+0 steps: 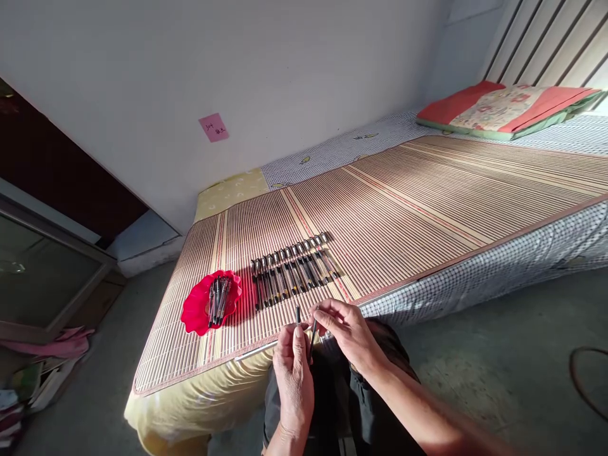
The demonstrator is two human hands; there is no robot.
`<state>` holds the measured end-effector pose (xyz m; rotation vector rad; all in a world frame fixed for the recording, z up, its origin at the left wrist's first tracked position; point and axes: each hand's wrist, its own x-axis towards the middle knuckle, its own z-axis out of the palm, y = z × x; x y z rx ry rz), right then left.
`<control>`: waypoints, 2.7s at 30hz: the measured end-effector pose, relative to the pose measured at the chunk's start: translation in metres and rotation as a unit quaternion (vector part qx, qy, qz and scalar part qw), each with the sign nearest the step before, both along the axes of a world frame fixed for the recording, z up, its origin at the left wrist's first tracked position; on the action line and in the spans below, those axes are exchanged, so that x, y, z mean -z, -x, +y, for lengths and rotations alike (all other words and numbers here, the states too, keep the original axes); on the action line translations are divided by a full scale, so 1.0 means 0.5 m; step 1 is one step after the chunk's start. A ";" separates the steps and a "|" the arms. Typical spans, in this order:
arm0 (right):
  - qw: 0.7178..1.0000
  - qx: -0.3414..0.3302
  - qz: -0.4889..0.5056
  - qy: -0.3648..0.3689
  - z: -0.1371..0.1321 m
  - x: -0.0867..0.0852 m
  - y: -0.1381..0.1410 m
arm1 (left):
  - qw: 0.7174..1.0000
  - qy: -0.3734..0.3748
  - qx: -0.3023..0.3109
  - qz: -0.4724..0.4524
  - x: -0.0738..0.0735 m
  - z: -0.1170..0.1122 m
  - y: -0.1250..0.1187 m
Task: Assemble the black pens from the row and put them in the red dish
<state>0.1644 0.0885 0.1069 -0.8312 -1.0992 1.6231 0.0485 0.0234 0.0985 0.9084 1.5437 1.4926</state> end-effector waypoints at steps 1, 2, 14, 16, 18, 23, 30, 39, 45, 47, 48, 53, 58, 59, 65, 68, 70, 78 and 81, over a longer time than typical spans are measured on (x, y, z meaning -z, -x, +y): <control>1.000 0.004 -0.012 0.001 0.002 0.001 -0.001 | 1.000 0.001 0.007 0.018 -0.002 -0.003 -0.001; 1.000 0.003 -0.022 0.001 0.004 0.001 -0.002 | 0.999 0.003 0.013 0.036 -0.002 -0.005 -0.001; 0.996 -0.043 -0.067 -0.044 0.041 0.015 -0.031 | 0.991 0.030 0.056 0.116 0.026 -0.017 0.007; 0.992 -0.032 -0.100 -0.067 0.086 0.013 -0.064 | 0.990 0.037 0.050 0.127 0.034 -0.027 0.024; 0.986 -0.011 -0.149 -0.077 0.149 0.007 -0.102 | 0.985 0.065 0.032 0.154 0.055 -0.040 0.048; 0.953 0.027 -0.296 -0.054 0.334 -0.021 -0.162 | 0.971 0.075 -0.001 0.229 0.130 -0.065 0.100; 0.888 0.034 -0.458 -0.008 0.455 -0.009 -0.119 | 0.948 0.042 0.012 0.314 0.160 -0.059 0.098; 0.858 0.027 -0.512 -0.014 0.458 0.047 -0.074 | 0.946 0.037 0.011 0.321 0.156 -0.060 0.099; 0.841 0.042 -0.539 -0.038 0.458 0.047 -0.066 | 0.947 0.039 0.013 0.318 0.151 -0.059 0.096; 0.836 0.048 -0.546 -0.043 0.456 0.047 -0.069 | 0.946 0.042 0.017 0.322 0.152 -0.060 0.097; 0.834 0.050 -0.548 -0.045 0.453 0.048 -0.071 | 0.945 0.043 0.019 0.325 0.152 -0.060 0.098; 0.830 0.055 -0.552 -0.060 0.415 0.058 -0.091 | 0.945 0.036 0.019 0.324 0.154 -0.059 0.098; 0.830 0.056 -0.551 -0.069 0.362 0.065 -0.101 | 0.942 0.026 0.017 0.335 0.152 -0.057 0.098; 0.829 0.057 -0.552 -0.070 0.352 0.065 -0.101 | 0.940 0.023 0.016 0.341 0.152 -0.057 0.098; 0.822 0.061 -0.561 -0.076 0.319 0.067 -0.101 | 0.921 0.004 0.016 0.388 0.159 -0.060 0.101; 0.816 0.063 -0.568 -0.085 0.314 0.067 -0.101 | 0.918 0.001 0.020 0.396 0.160 -0.061 0.102; 0.813 0.061 -0.572 -0.090 0.312 0.067 -0.100 | 0.917 -0.002 0.022 0.398 0.161 -0.061 0.102; 0.800 0.067 -0.586 -0.107 0.313 0.077 -0.099 | 0.917 -0.008 0.021 0.398 0.165 -0.058 0.101; 0.796 0.071 -0.593 -0.102 0.315 0.077 -0.098 | 0.917 -0.007 0.021 0.399 0.165 -0.057 0.102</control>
